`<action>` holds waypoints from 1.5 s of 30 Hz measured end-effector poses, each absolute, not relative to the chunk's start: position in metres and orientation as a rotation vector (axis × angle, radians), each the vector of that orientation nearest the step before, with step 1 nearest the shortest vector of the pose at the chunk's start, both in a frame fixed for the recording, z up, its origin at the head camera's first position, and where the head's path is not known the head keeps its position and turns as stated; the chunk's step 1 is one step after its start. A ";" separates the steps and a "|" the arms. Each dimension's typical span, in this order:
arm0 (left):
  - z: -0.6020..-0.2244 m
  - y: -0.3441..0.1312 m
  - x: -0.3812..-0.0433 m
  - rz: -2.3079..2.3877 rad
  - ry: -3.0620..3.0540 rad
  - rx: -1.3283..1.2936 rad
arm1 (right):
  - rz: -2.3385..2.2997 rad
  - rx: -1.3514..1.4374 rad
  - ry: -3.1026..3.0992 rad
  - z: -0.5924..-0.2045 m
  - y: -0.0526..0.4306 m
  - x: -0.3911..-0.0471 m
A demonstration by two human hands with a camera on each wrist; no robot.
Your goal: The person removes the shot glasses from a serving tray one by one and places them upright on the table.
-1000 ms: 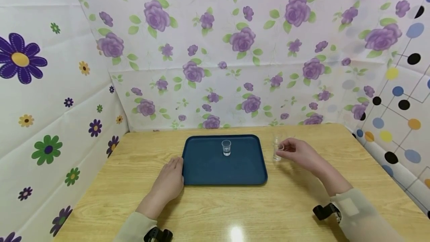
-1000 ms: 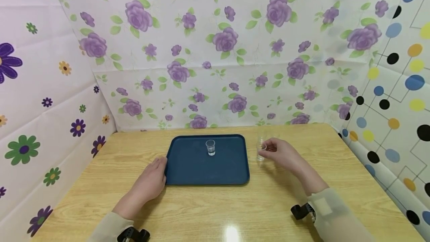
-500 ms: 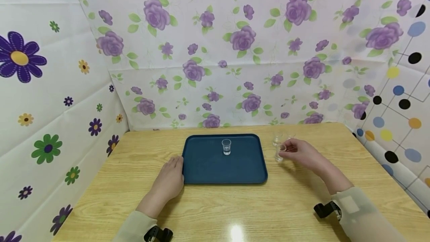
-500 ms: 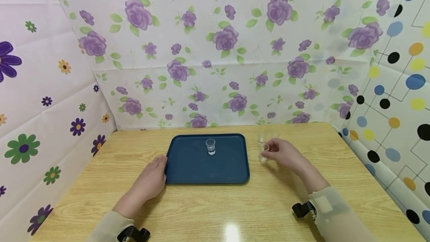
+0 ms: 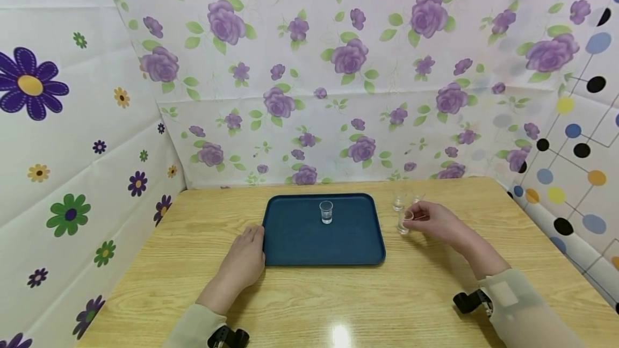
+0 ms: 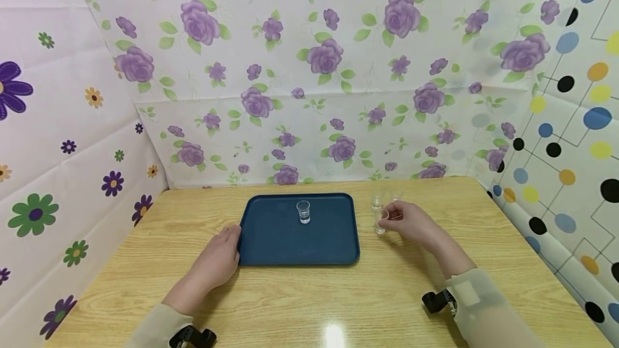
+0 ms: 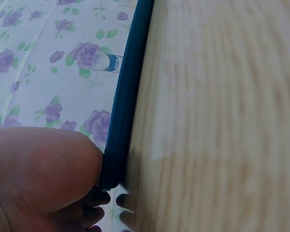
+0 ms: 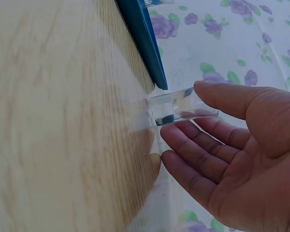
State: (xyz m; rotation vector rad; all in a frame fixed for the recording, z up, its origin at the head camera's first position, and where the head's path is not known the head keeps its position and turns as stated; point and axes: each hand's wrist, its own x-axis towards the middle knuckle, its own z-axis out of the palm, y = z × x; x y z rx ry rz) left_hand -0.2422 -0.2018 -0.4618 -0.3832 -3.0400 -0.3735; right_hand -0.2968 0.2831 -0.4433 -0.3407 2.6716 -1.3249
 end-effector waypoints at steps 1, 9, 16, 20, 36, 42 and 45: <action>-0.462 -0.202 -0.242 -0.371 -3.040 -0.384 | -1.329 -0.341 2.665 -0.443 0.283 -0.297; -0.463 -0.202 -0.242 -0.370 -3.036 -0.386 | -1.341 -0.350 2.632 -0.443 0.285 -0.297; -0.462 -0.202 -0.242 -0.370 -3.038 -0.383 | -1.340 -0.356 2.630 -0.442 0.285 -0.295; -0.462 -0.202 -0.242 -0.365 -3.036 -0.383 | -1.340 -0.366 2.642 -0.439 0.284 -0.295; -0.461 -0.203 -0.242 -0.370 -3.031 -0.383 | -1.368 -0.396 2.743 -0.410 0.272 -0.288; -0.462 -0.203 -0.243 -0.364 -3.026 -0.392 | -1.435 -0.447 2.754 -0.402 0.252 -0.284; -0.463 -0.203 -0.243 -0.363 -3.028 -0.391 | -1.465 -0.506 2.716 -0.403 0.240 -0.287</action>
